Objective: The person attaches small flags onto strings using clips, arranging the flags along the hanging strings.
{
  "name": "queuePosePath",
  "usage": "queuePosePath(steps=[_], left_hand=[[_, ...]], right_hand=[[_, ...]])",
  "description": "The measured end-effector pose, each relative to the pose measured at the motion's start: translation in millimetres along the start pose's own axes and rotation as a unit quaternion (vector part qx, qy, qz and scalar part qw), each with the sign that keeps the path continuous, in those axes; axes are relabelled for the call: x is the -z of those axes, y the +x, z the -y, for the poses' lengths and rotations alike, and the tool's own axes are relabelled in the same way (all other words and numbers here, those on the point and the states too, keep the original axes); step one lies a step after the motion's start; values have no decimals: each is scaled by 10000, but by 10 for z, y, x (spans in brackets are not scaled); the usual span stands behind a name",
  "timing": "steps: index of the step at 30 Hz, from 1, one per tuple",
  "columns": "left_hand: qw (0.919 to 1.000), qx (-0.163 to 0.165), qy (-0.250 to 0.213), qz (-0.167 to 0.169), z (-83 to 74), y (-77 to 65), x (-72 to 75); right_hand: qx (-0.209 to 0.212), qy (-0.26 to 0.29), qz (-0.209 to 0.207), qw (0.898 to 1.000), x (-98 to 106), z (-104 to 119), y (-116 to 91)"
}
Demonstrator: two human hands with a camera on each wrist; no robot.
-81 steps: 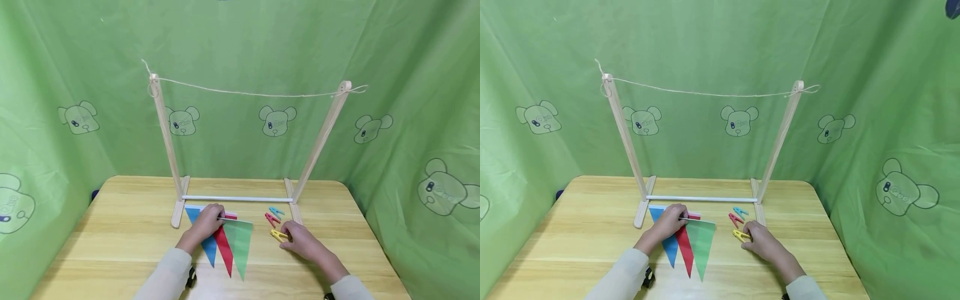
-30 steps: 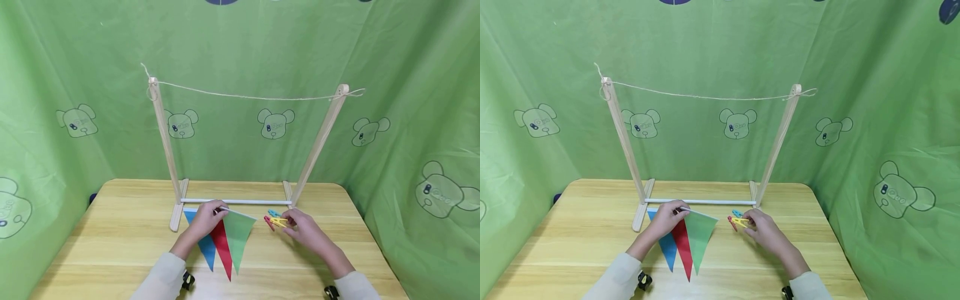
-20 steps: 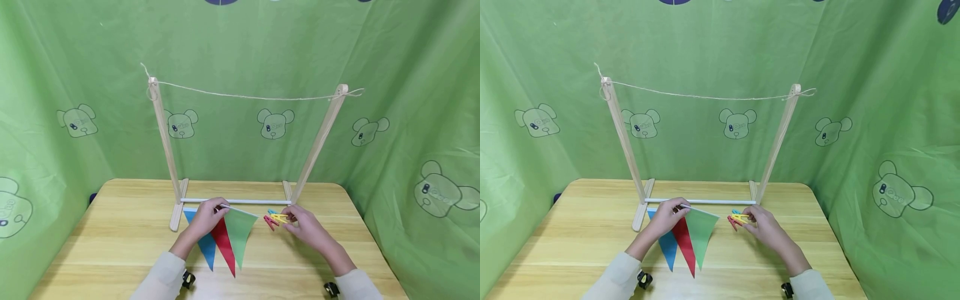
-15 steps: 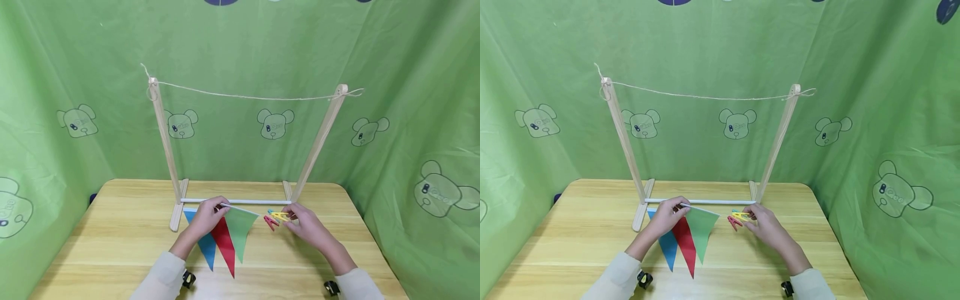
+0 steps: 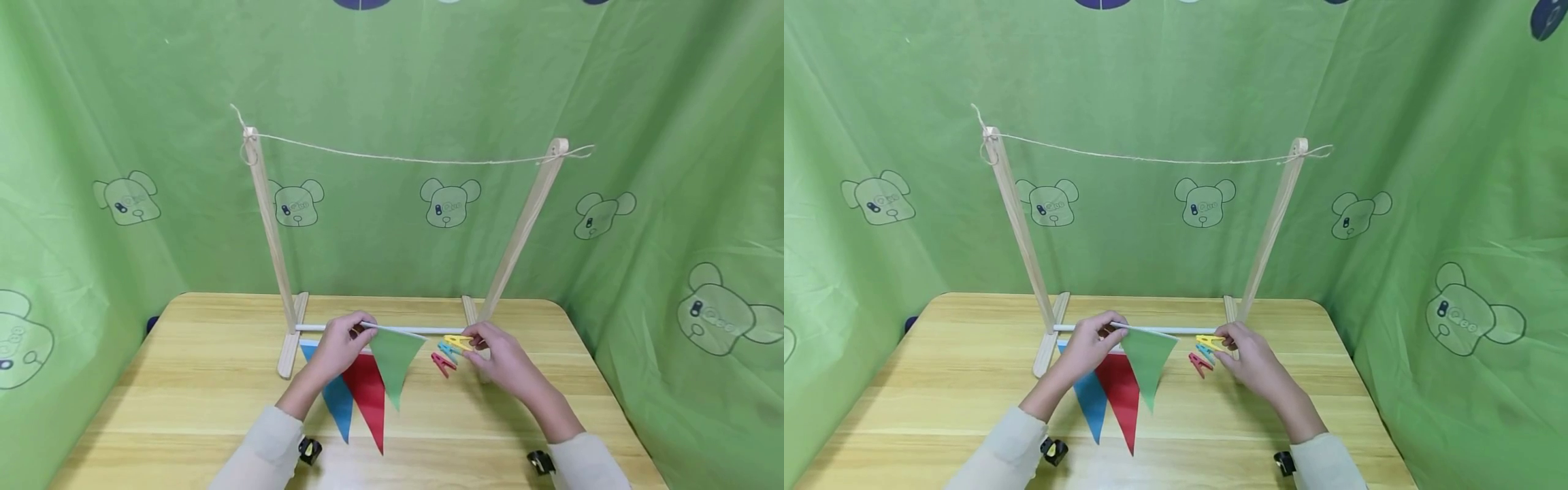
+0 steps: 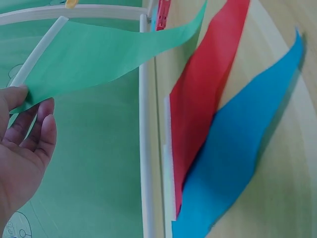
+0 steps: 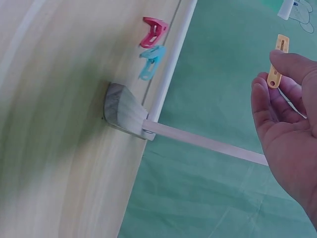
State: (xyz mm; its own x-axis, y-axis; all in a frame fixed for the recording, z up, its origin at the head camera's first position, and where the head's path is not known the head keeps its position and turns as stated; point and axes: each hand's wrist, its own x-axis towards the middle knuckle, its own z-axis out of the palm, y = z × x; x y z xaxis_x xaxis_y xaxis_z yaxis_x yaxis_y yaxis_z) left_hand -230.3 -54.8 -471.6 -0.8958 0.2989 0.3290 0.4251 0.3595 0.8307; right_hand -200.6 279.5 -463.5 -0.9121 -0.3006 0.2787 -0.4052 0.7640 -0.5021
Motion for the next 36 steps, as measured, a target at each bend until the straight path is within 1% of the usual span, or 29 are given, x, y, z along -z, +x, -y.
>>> queuePosePath(steps=[4,7,12,17,23,32,36], left_hand=[[9999,1,-82,-98,-58,36,8],[9997,-95,-135,-187,-75,74,3],[9993,-239,-209,-201,-108,139,7],[9993,-213,-262,-189,-163,181,20],[9992,-136,-326,-203,-231,208,33],[9983,-156,-276,-484,-326,281,32],[9979,-137,-294,-555,-362,313,31]], right_hand=[[17,-62,-62,10000,46,23,19],[105,-96,-151,9998,80,32,33],[251,-140,-295,9992,137,55,58],[234,-257,-367,9987,193,96,93],[262,-253,-507,9980,257,134,127],[390,-294,-803,9956,343,161,167],[335,-280,-896,9950,387,163,174]])
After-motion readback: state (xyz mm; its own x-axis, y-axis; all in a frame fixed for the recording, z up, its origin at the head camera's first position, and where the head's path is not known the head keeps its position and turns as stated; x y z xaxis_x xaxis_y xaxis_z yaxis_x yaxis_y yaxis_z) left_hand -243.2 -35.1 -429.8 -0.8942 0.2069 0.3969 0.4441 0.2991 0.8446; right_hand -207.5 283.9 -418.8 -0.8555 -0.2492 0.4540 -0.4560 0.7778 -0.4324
